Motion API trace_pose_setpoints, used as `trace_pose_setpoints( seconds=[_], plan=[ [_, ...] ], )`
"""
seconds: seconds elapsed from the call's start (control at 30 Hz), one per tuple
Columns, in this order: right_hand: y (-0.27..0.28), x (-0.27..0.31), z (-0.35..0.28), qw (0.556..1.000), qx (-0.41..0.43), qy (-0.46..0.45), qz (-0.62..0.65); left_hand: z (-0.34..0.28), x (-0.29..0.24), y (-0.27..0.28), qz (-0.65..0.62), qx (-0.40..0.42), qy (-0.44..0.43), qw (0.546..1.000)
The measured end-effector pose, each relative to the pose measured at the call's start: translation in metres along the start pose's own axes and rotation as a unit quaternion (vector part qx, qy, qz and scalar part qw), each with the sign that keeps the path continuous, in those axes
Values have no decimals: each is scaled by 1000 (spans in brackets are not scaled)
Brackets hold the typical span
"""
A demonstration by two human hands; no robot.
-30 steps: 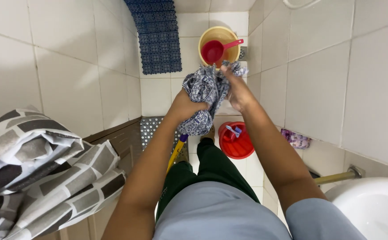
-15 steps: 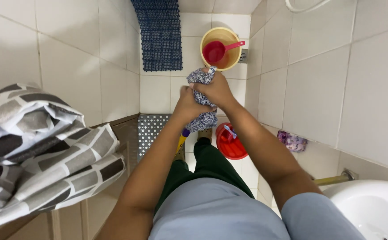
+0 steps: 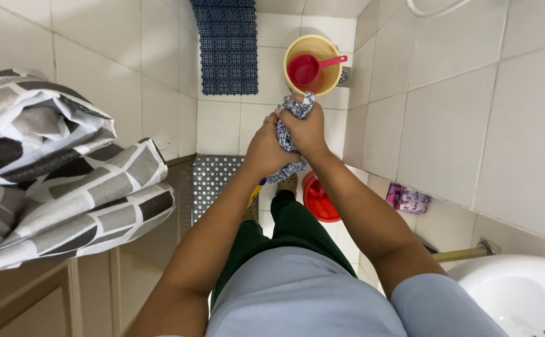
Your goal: Mopping the tiled floor of a bathroom and wringing out the mop head.
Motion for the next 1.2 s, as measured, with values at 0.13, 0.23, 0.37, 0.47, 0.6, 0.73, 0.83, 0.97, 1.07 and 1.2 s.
trace_pose_setpoints(
  seconds=[0.13, 0.23, 0.37, 0.47, 0.6, 0.73, 0.83, 0.97, 1.07, 1.2],
  plan=[
    [-4, 0, 3, 999, 30, 16, -9, -1, 9, -4, 14, -32, 22, 999],
    [-8, 1, 8, 999, 48, 18, 20, 0, -1, -1, 3, -55, 10, 998],
    [-11, -2, 10, 996, 55, -2, 72, 2, 0, 3, -18, -50, 25, 998],
    [-11, -14, 16, 994, 68, -12, 81, 10, 9, 3, -68, -25, 7, 997],
    [-13, -14, 15, 988, 95, -47, 111, 17, 26, 5, -71, 2, 8, 997],
    [-19, 11, 14, 981, 161, 9, 108, 21, 34, 4, -123, 48, -11, 991],
    [-23, 32, 12, 978, 195, 36, 65, 22, 41, 0, -134, 49, -9, 990],
    [-20, 29, 16, 972, 229, 36, 27, 20, 35, 6, -108, -13, -9, 994],
    [-18, 23, 14, 972, 234, 3, 17, 19, 32, 6, -112, -12, 14, 994],
    [-7, 21, 20, 974, 219, 52, -29, 17, 41, 5, -107, -18, 19, 994]
  ],
)
Point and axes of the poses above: each hand's wrist, its own z-axis towards the middle knuckle, its own y-axis out of the back of the hand, x = y × z, the point moved 8 cm from there along z, towards the middle knuckle, and after that the axes turned 3 degrees about -z, right-handed, at the moved point
